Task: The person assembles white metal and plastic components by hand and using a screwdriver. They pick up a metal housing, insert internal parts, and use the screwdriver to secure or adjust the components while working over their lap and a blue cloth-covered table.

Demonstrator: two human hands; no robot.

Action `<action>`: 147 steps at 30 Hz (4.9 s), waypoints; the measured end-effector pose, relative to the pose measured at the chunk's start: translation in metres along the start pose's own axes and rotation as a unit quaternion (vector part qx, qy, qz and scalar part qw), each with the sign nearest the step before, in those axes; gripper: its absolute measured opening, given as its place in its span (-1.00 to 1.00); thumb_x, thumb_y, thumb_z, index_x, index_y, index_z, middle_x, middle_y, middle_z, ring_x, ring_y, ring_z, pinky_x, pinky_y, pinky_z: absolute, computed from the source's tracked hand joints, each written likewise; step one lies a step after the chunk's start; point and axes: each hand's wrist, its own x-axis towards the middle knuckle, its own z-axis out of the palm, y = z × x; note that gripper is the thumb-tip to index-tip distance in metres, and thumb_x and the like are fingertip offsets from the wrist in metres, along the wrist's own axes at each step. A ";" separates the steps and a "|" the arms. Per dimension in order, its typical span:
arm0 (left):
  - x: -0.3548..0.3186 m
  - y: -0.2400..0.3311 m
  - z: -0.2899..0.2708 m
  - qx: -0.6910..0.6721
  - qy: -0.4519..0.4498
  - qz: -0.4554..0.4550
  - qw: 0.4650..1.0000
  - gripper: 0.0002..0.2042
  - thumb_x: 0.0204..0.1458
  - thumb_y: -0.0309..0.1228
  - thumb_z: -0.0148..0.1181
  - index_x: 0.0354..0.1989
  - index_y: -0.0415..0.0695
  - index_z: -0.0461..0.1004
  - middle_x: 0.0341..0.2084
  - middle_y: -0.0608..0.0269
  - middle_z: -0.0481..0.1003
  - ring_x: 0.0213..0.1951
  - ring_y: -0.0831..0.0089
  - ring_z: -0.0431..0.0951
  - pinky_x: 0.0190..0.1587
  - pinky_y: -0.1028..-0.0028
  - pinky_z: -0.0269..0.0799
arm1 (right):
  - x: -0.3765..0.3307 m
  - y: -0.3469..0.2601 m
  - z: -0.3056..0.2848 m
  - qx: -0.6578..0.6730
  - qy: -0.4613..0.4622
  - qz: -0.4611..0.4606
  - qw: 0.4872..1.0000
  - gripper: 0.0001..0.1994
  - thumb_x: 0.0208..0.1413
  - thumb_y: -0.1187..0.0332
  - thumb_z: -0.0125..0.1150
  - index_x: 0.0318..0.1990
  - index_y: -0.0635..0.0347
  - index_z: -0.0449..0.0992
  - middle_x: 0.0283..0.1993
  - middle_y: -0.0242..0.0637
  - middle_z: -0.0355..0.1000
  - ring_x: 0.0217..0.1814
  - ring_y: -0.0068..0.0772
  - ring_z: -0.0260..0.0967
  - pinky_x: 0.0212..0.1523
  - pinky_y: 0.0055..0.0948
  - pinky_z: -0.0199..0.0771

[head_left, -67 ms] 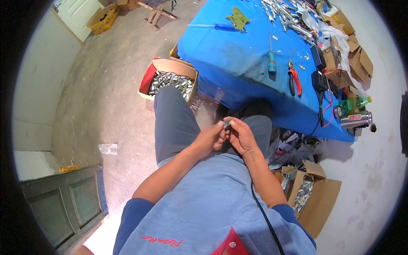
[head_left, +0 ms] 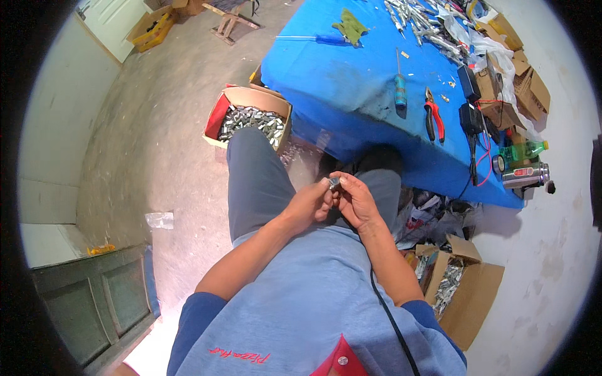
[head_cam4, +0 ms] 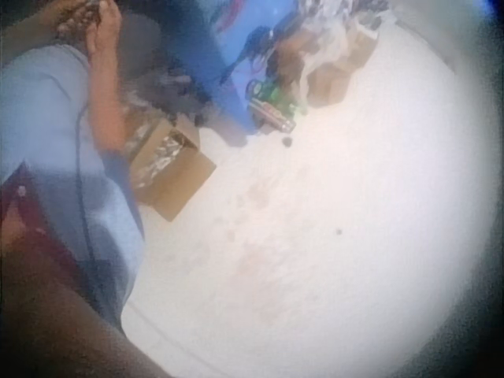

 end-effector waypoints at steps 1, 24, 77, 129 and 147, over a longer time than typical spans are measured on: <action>0.000 0.000 0.001 -0.009 -0.002 0.000 1.000 -0.59 0.24 -0.07 -0.15 -0.53 -0.13 0.29 -0.63 0.35 0.24 -0.64 0.62 0.13 -0.62 0.65 0.07 | -0.001 -0.001 0.002 0.003 -0.008 -0.001 1.000 -0.76 0.20 0.36 0.00 -0.05 0.29 0.41 -0.29 -0.23 0.47 -0.31 -0.40 0.42 -0.24 -0.39 0.43; 0.009 -0.011 -0.020 -0.015 0.044 -0.076 0.996 -0.63 0.19 -0.07 -0.07 -0.54 -0.07 0.31 -0.67 0.38 0.27 -0.69 0.62 0.13 -0.63 0.60 0.04 | -0.022 -0.027 0.057 -0.298 0.218 -0.326 0.870 -0.81 0.19 0.43 0.06 -0.09 0.28 0.45 -0.32 -0.36 0.45 -0.38 -0.64 0.36 -0.30 -0.61 0.40; 0.025 -0.020 -0.068 -0.052 0.131 -0.105 0.984 -0.70 0.20 -0.16 -0.10 -0.52 -0.04 0.26 -0.67 0.38 0.18 -0.68 0.53 0.11 -0.59 0.50 0.07 | -0.091 -0.194 0.193 -0.423 -0.076 -0.797 0.424 -0.95 -0.17 0.49 0.16 -0.57 0.22 0.43 -0.57 -0.21 0.40 -0.58 -0.33 0.38 -0.59 -0.43 0.38; 0.113 -0.026 -0.115 0.043 0.301 -0.178 0.936 -0.73 0.13 -0.14 -0.01 -0.50 -0.05 0.28 -0.66 0.35 0.24 -0.62 0.42 0.23 -0.54 0.43 0.13 | 0.235 -0.484 -0.156 -0.795 0.447 -0.200 0.359 -0.76 -0.01 0.23 0.22 -0.23 0.13 0.54 -0.14 -0.01 0.42 -0.01 0.06 0.34 -0.05 -0.08 0.36; 0.128 -0.033 -0.106 0.142 0.238 -0.138 0.951 -0.79 0.06 -0.25 0.09 -0.52 -0.09 0.37 -0.70 0.40 0.26 -0.66 0.50 0.25 -0.59 0.44 0.18 | 0.015 -0.308 -0.046 -0.649 0.261 -0.382 0.603 -0.71 -0.02 0.36 0.30 -0.15 0.22 0.43 -0.28 -0.14 0.49 -0.23 -0.24 0.48 -0.21 -0.38 0.43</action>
